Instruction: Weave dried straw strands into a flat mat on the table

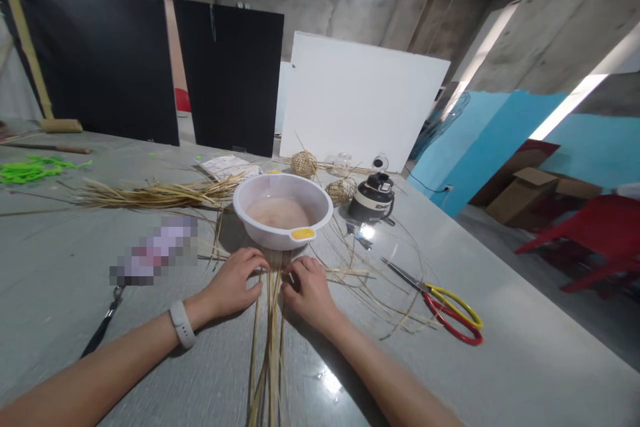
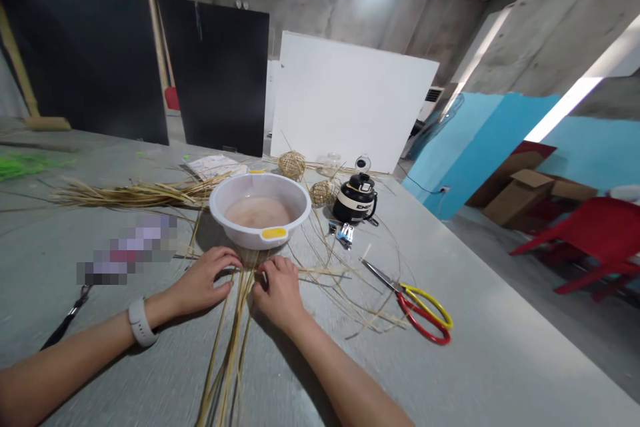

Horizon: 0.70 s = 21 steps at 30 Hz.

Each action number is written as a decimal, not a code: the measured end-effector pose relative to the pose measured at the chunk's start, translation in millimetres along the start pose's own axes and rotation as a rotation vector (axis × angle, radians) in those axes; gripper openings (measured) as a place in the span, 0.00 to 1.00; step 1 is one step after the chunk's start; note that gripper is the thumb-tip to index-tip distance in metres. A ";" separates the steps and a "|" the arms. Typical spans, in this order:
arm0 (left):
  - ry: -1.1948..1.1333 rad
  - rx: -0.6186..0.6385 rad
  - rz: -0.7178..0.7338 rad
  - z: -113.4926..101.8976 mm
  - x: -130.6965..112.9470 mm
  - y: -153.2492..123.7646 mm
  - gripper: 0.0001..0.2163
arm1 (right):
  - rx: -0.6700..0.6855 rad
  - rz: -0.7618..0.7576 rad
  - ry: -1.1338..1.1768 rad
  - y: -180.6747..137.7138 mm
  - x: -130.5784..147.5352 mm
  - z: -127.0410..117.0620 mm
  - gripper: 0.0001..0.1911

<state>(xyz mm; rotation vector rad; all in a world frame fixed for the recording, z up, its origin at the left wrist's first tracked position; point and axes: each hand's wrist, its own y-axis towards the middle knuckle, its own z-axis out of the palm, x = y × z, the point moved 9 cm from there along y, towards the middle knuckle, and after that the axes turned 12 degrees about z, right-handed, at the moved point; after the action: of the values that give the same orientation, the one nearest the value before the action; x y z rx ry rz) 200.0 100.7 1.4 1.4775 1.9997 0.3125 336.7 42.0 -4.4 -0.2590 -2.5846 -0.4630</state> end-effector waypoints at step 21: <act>-0.012 0.087 0.108 7.4 -9.2 -1.5 0.14 | 0.015 0.087 -0.020 -1.5 0.3 3.9 0.08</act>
<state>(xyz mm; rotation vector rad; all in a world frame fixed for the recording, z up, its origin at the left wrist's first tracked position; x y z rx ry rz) 205.0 90.5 -2.0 1.6419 1.9493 0.2641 334.4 42.0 -7.9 -0.3710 -2.5827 -0.4112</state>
